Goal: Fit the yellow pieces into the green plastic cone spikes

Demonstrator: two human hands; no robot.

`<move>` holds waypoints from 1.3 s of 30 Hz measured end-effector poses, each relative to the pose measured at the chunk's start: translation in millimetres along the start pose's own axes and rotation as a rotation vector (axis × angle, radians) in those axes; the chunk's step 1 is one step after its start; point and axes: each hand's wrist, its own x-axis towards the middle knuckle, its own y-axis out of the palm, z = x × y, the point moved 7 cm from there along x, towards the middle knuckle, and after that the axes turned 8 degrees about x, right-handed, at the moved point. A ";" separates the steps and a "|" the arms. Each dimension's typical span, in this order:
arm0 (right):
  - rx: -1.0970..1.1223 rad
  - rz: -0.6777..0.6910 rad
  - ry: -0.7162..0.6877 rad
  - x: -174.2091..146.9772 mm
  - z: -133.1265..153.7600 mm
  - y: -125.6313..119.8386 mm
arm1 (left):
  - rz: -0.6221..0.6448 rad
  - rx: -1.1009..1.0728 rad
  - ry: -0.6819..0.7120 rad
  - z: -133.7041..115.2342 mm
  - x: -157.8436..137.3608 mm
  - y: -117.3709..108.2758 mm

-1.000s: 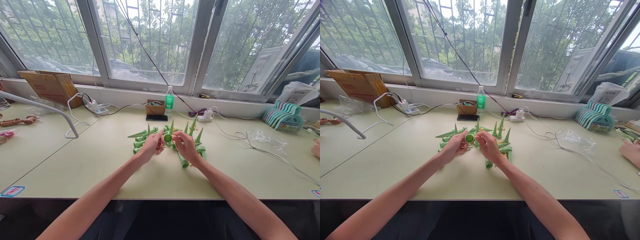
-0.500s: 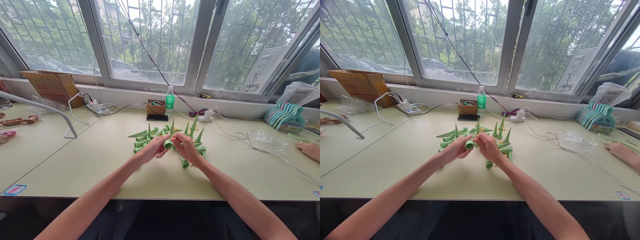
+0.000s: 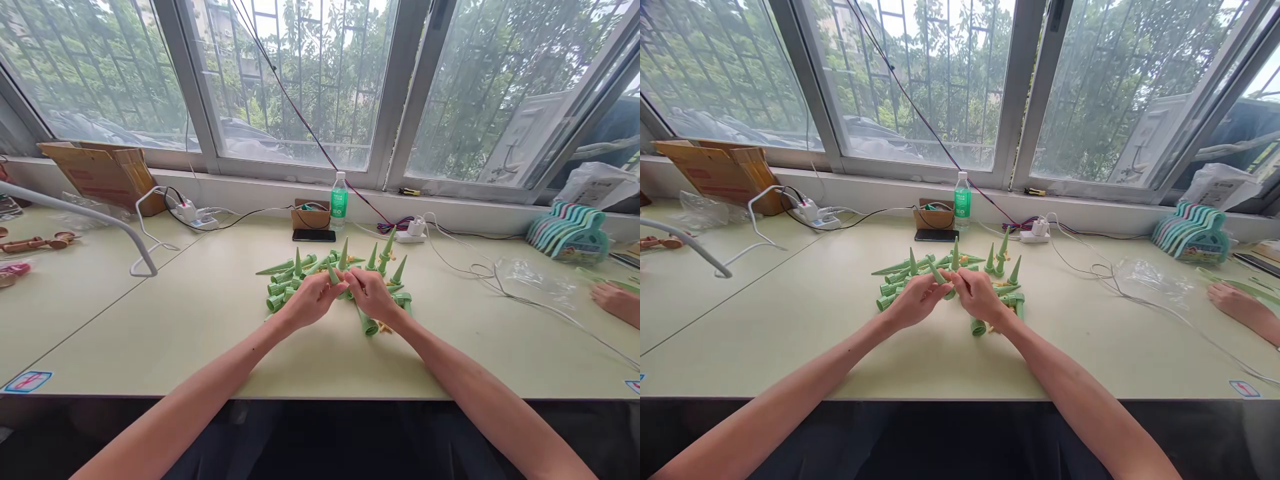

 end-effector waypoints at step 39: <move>0.048 -0.092 0.048 -0.4 -5.4 -4.8 | -0.016 -0.213 -0.157 1.9 -0.2 -3.8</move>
